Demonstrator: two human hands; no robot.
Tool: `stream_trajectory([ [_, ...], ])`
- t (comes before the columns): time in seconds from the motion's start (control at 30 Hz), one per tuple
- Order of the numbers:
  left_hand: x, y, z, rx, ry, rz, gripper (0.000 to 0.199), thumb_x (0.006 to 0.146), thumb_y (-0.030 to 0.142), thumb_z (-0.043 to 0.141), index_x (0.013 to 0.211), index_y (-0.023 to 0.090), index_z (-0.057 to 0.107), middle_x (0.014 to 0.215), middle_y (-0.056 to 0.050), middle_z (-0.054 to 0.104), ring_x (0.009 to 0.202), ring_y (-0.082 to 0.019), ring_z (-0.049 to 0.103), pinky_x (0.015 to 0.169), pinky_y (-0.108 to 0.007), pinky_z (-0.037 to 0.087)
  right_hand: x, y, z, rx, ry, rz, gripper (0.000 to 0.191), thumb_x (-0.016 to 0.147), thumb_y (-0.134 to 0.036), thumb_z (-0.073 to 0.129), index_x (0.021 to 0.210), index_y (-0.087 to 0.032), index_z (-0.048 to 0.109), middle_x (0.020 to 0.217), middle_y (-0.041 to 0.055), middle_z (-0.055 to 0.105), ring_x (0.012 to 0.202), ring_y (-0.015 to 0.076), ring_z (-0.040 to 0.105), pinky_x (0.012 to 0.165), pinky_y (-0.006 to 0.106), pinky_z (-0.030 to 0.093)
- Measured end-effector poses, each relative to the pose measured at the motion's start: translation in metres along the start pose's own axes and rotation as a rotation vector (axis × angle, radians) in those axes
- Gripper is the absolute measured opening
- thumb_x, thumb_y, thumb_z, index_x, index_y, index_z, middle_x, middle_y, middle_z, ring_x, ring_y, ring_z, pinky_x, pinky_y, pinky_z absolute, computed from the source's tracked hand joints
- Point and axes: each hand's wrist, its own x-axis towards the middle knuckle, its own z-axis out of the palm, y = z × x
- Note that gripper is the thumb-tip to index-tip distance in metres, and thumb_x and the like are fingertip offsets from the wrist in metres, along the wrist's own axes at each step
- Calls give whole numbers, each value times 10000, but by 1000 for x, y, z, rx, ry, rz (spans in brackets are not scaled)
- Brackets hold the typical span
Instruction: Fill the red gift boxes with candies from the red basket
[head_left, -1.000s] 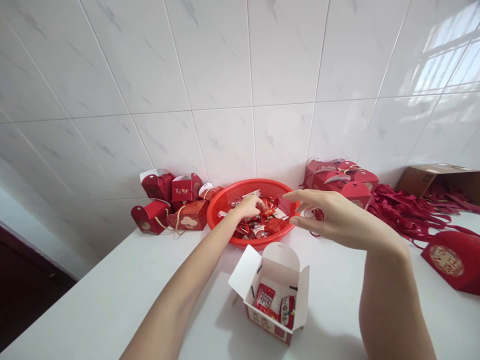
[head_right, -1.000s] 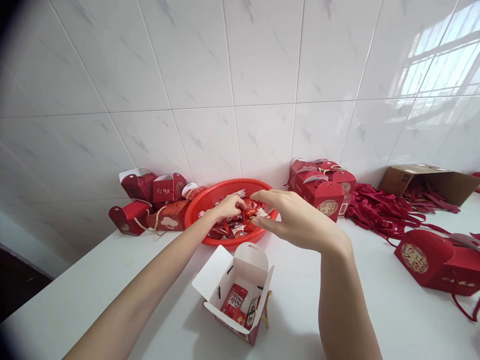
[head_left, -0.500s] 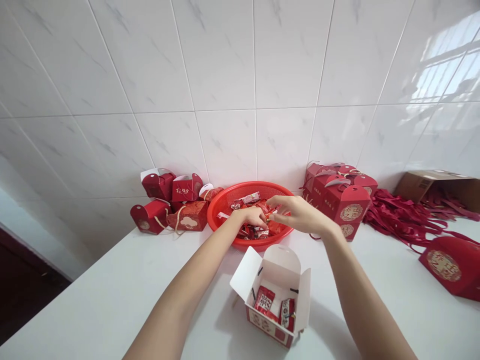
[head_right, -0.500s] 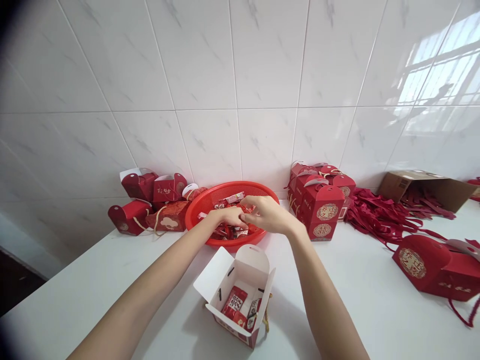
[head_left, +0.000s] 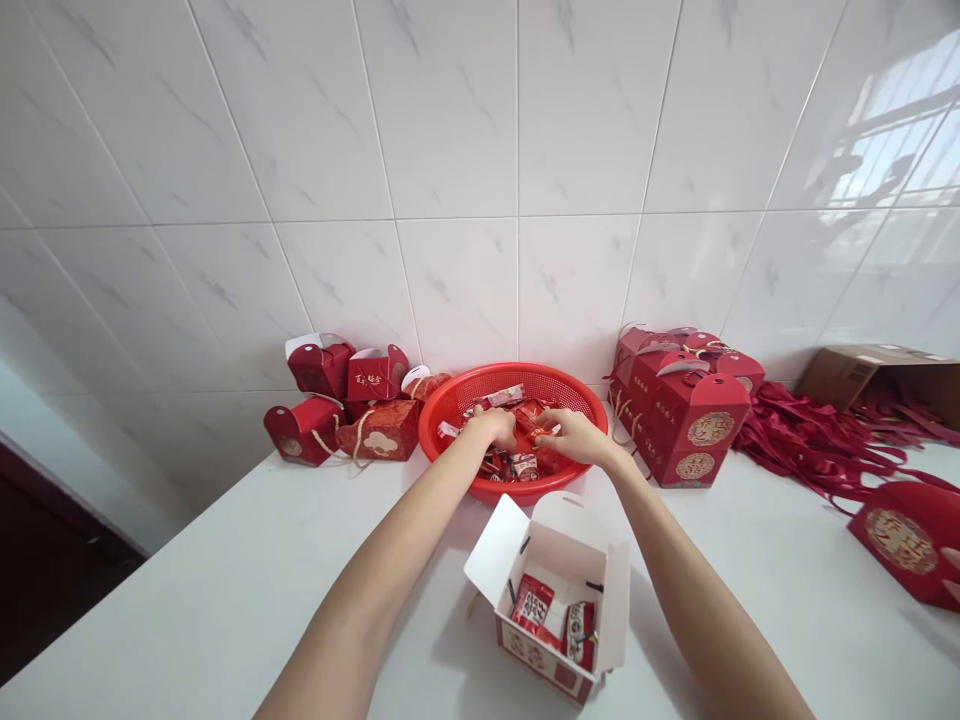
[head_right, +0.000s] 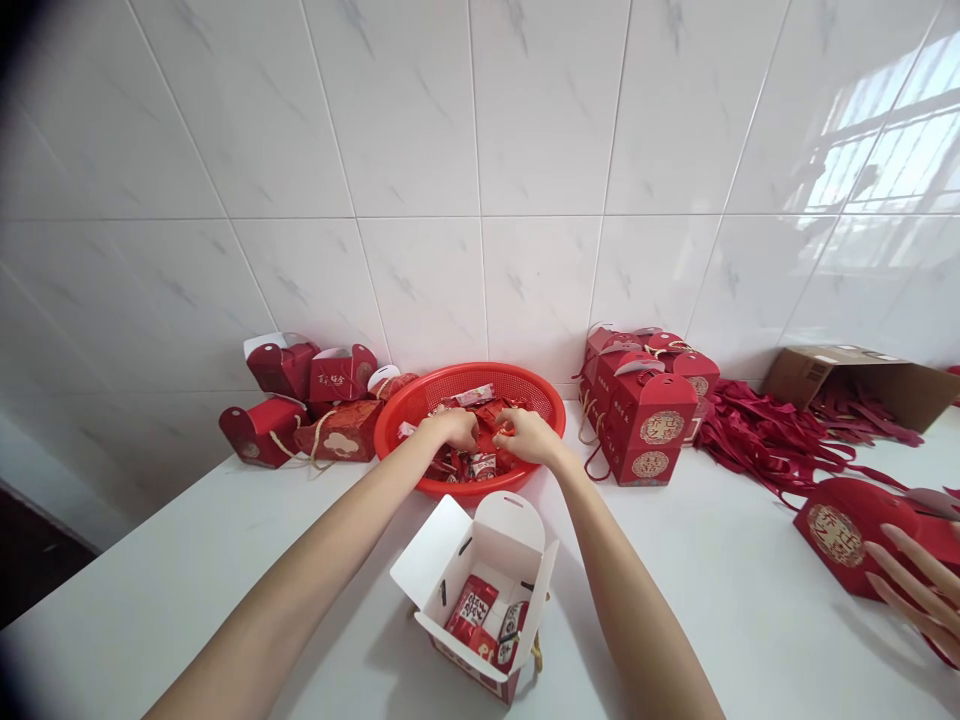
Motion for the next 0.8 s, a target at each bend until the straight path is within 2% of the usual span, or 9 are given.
stream_trajectory([
  [0.07,-1,0,0,-8,-6,-45,134,555,178,784,669,170,713,1029,-167,746,1116,-396,621,1046,-538,387,0,0,1,-20,0,17,189,829,-190,635,1003,-198,707,1107,87,733,964,245,690,813,306,518],
  [0.17,-2,-4,0,-75,-19,-70,178,524,138,786,687,178,725,979,-146,755,1046,-382,653,980,-498,448,1,1,3,-29,10,20,190,831,-197,637,1008,-199,707,1096,88,733,935,239,692,798,304,519],
  [0.27,0,-12,0,-203,-23,-38,164,626,149,710,776,191,760,846,-84,761,820,-288,701,802,-386,529,0,1,3,-9,28,8,191,837,-182,628,1013,-196,701,1067,80,735,935,228,688,802,301,513],
  [0.33,2,-18,0,-297,20,2,222,719,146,619,874,186,773,834,-61,761,750,-229,697,717,-311,532,-1,0,2,20,33,17,189,851,-181,617,1024,-192,693,1037,78,736,919,221,690,800,303,511],
  [0.43,3,-23,-3,-431,153,86,324,805,124,523,1030,160,754,1022,-65,765,916,-195,699,784,-251,526,-1,-2,1,112,43,18,213,868,-200,616,1076,-189,662,999,72,735,908,212,694,814,313,516],
  [0.53,-6,-20,-2,-743,281,235,301,821,151,575,1081,129,725,1138,-98,742,1052,-212,677,907,-285,517,0,-4,2,312,101,0,238,877,-272,625,1096,-180,621,946,67,731,854,202,697,774,319,539],
  [0.6,-19,-17,0,-947,325,312,317,808,192,649,1113,126,702,1142,-116,739,1061,-232,676,935,-334,520,0,-7,0,465,102,-15,247,852,-321,654,1041,-168,609,855,55,721,757,193,695,698,312,552],
  [0.67,-37,-13,3,-1057,351,332,380,808,242,693,1171,133,672,1150,-121,734,1074,-241,671,949,-363,520,-2,-14,-5,556,83,-61,269,800,-355,701,965,-164,609,756,26,693,678,185,683,635,301,550],
  [0.8,-74,-11,2,-1173,416,353,480,814,371,709,1238,154,644,1218,-111,706,1155,-256,636,990,-384,509,-25,-40,-33,604,125,-183,281,742,-386,738,876,-173,613,718,4,670,670,181,671,611,296,549],
])
